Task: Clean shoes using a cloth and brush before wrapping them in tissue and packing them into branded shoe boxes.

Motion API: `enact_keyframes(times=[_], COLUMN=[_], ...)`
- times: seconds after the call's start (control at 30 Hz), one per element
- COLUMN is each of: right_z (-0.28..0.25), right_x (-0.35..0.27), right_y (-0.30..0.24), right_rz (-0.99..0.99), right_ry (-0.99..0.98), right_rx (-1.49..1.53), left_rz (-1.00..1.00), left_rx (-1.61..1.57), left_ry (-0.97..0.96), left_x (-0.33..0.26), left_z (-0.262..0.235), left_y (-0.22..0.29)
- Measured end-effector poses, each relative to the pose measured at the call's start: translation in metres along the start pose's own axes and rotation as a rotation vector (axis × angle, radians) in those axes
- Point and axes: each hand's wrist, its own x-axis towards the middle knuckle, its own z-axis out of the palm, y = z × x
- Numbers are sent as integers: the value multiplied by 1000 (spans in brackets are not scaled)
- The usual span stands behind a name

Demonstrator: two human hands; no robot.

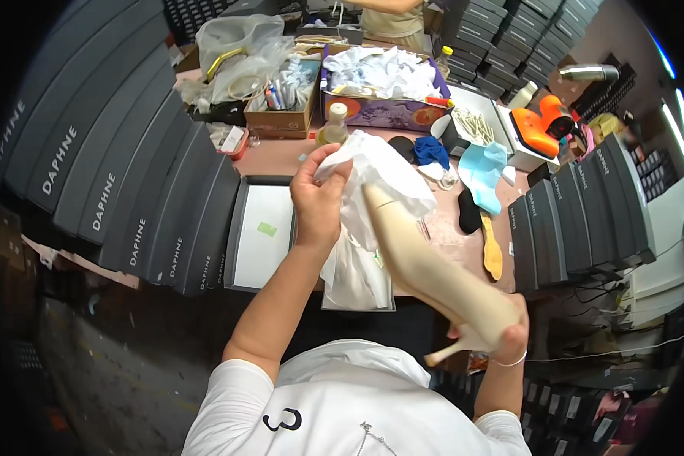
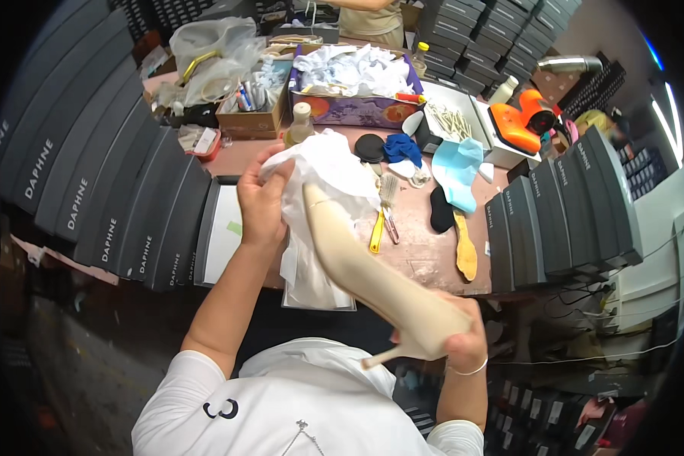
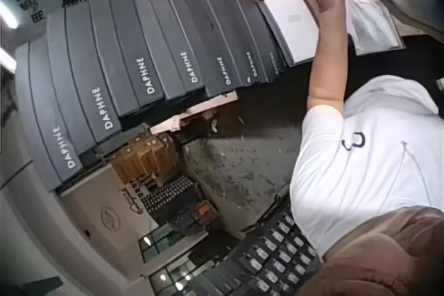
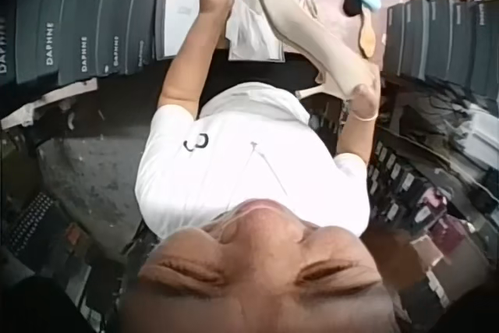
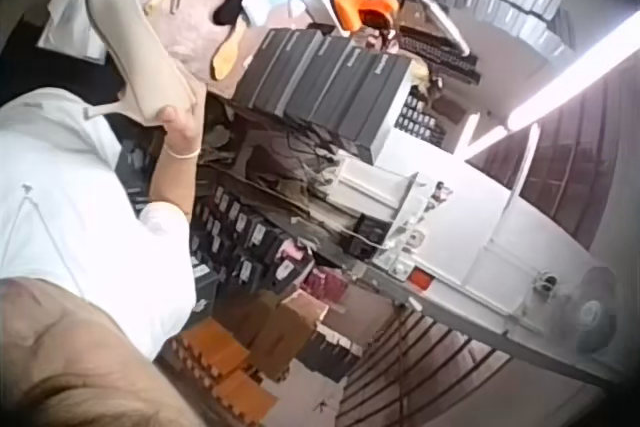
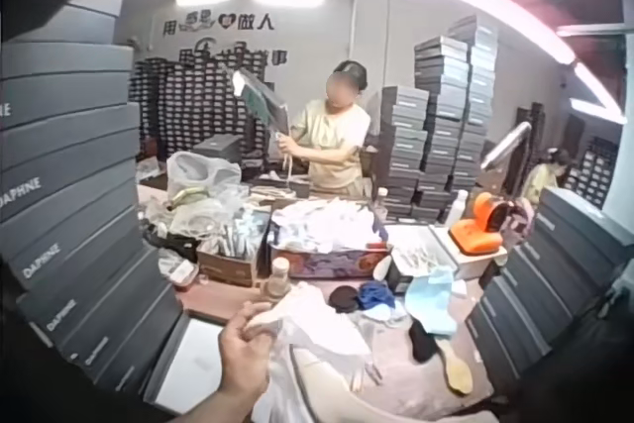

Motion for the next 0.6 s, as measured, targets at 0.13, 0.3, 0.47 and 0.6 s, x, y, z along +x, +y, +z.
enact_keyframes(times=[0.13,0.3,0.47,0.6], right_z=[-8,-6,-19,-15], right_x=[18,56,37,34], right_y=[57,104,126,119], right_rz=[132,188,260,246], right_ry=[31,200,114,63], right_rx=[2,442,846,858], left_rz=[190,172,140,181], left_rx=[605,961,861,909], left_ry=[-363,-319,-289,-335], left_x=[-54,-29,-35,-63], left_z=[3,-22,-15,-2], left_y=[29,28,22,32])
